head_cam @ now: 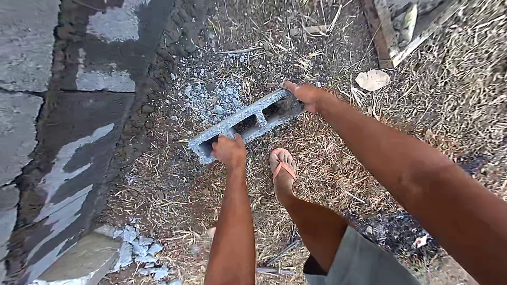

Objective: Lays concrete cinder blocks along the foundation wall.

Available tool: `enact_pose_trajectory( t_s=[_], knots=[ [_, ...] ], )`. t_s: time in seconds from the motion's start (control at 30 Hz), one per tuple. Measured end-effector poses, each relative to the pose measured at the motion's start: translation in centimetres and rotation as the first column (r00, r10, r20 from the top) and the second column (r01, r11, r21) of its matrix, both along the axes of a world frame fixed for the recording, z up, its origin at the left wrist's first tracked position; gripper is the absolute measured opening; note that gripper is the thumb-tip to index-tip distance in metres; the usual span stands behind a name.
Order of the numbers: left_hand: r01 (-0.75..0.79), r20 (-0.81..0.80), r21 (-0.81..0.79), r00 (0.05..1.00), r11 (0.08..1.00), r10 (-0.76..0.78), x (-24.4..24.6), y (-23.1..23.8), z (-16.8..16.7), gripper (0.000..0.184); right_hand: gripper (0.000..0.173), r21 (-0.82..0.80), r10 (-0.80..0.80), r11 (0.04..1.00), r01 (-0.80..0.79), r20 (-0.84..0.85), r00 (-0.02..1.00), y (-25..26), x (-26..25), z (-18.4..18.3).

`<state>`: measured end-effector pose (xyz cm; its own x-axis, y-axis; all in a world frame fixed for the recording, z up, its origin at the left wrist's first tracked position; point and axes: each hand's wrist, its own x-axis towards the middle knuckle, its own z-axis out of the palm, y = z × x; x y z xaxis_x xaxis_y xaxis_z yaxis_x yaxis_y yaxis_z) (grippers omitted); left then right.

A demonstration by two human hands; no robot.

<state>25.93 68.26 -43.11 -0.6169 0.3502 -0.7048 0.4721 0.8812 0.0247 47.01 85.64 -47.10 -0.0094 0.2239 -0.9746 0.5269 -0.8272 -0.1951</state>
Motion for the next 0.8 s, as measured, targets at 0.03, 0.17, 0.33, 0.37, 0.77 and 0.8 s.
enact_pose_trajectory(
  t_s=[0.03,0.17,0.33,0.37,0.77,0.8],
  knots=[
    [0.017,-0.009,-0.012,1.000,1.000,-0.017,0.1,0.2,0.0,0.053,0.081,0.030,0.032,0.999,-0.033,0.020,0.999,-0.1,0.1,0.5],
    [0.089,-0.010,-0.062,0.996,0.994,-0.089,-0.5,0.2,0.1,0.057,0.079,0.226,0.284,0.926,-0.303,0.114,0.952,0.1,2.3,3.2],
    [0.174,0.056,0.055,0.983,0.983,-0.177,-1.3,-0.5,-0.4,0.063,0.060,0.559,0.248,0.661,-0.501,0.468,0.848,5.3,12.1,7.7],
    [0.182,0.062,0.067,0.980,0.981,-0.187,-1.6,-0.6,-0.5,0.064,0.060,0.594,0.184,0.598,-0.538,0.551,0.814,6.9,14.5,8.4],
    [0.257,-0.001,0.071,0.966,0.964,-0.257,-2.0,-0.7,-0.6,0.055,0.061,0.600,-0.229,0.786,-0.149,0.506,0.832,14.0,22.3,1.7],
    [0.265,-0.003,0.068,0.964,0.962,-0.265,-2.1,-0.7,-0.7,0.055,0.061,0.596,-0.238,0.786,-0.164,0.536,0.810,14.1,22.0,1.2]
  ],
)
